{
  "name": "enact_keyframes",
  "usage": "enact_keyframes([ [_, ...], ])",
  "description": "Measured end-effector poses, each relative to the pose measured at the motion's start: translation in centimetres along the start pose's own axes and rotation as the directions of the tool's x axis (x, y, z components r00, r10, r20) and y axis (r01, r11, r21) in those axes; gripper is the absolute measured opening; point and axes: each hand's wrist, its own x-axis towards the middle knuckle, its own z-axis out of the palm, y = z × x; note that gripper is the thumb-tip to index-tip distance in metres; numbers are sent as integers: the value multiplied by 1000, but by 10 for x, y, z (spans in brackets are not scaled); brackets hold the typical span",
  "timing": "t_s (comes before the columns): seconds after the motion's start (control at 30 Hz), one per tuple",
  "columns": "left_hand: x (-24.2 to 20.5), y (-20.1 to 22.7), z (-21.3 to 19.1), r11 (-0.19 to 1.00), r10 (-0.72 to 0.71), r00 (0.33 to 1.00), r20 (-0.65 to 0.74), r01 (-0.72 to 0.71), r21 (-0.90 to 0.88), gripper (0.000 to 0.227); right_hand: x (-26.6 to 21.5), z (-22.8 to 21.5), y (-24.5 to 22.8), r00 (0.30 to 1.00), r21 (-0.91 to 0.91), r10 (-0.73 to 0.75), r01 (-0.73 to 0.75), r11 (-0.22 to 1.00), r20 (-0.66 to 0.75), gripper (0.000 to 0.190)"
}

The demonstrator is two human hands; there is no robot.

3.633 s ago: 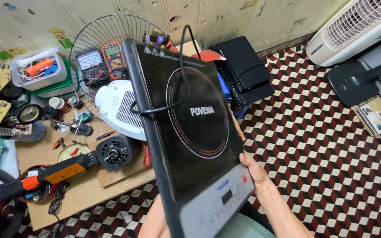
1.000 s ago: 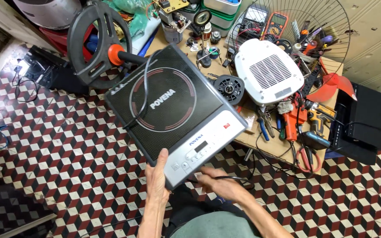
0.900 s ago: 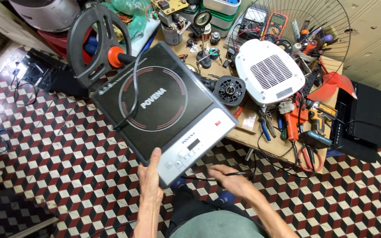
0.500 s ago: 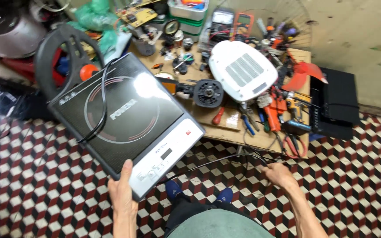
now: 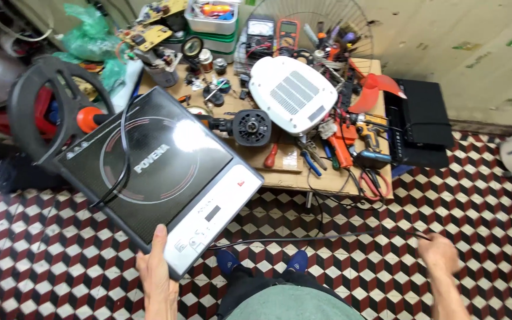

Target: Moving and inspecting an induction cooker on a workbench.

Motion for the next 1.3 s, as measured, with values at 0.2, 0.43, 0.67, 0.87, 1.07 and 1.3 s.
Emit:
enact_keyframes([
  [0.2,0,-6,-19,998,-50,998,-36,51,30,42,-6,-35,-3,994,164,69,-54,985,-87,46],
  [0.43,-1,-5,-55,997,-13,994,-113,22,75,37,-52,-29,-103,958,-81,-194,215,973,210,62],
  [0.67,-4,5,-80,996,-84,985,-152,86,8,40,-191,-25,-226,636,517,-540,248,820,551,43],
  [0.87,5,3,-100,982,-180,966,-184,189,28,44,-254,-28,-267,575,729,-573,-60,681,583,36],
  [1.07,14,-7,-90,981,-194,979,-62,195,13,44,-270,-54,-276,571,836,-646,-140,531,507,43],
  [1.3,-10,-14,-24,967,-235,968,88,224,120,44,-270,-84,-254,572,859,-673,-120,497,469,57],
])
